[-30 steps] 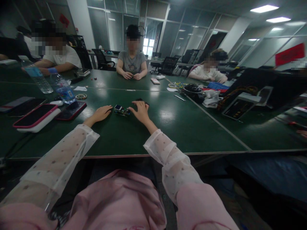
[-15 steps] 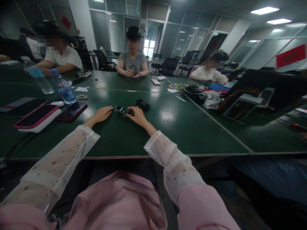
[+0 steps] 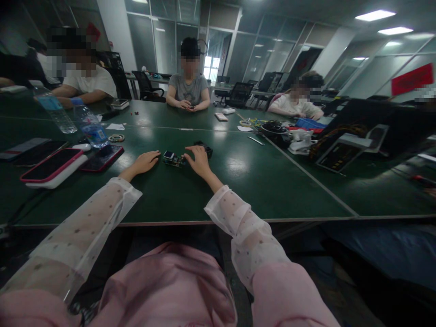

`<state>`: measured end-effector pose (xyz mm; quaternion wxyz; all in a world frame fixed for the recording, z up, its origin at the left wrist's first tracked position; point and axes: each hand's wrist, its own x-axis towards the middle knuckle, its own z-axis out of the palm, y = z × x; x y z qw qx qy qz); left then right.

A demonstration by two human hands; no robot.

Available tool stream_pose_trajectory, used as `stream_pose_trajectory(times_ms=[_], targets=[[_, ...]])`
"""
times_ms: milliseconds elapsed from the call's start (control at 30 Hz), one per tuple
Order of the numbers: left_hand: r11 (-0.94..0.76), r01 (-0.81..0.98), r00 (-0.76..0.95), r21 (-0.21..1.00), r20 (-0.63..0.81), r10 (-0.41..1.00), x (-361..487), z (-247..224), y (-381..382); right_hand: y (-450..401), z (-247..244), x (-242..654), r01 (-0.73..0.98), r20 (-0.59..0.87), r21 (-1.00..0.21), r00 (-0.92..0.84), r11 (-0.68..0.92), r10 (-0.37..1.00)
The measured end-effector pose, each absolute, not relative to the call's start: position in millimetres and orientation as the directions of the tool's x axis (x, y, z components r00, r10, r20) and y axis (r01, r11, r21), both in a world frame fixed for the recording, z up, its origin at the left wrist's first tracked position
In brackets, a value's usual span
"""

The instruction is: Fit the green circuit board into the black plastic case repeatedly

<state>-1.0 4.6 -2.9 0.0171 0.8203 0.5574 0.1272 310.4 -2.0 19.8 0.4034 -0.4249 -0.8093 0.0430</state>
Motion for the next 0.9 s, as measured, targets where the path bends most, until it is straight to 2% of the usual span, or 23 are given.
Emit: stream_pose_trajectory(times_ms=[100,233,633,767,900], targets=[[-0.376,0.910,0.342,0.174,0.195,0.919,-2,-4,6,4,19,320,0.738,0.648,-0.417,-0.168,0.530,0.743],[-0.385,0.905,0.351,0.181,0.196,0.916,-4,-6,7,15,10,334,0.804,0.618,-0.454,-0.027,0.385,0.786],[-0.382,0.908,0.348,0.172,0.199,0.916,-3,-7,9,25,1,349,0.768,0.493,-0.590,0.101,0.247,0.864],[-0.383,0.908,0.348,0.171,0.203,0.915,-3,-7,10,20,13,343,0.726,0.529,-0.616,0.095,0.305,0.844],[-0.381,0.907,0.345,0.181,0.204,0.916,-4,-7,9,5,31,327,0.635,0.636,-0.582,-0.033,0.508,0.771]])
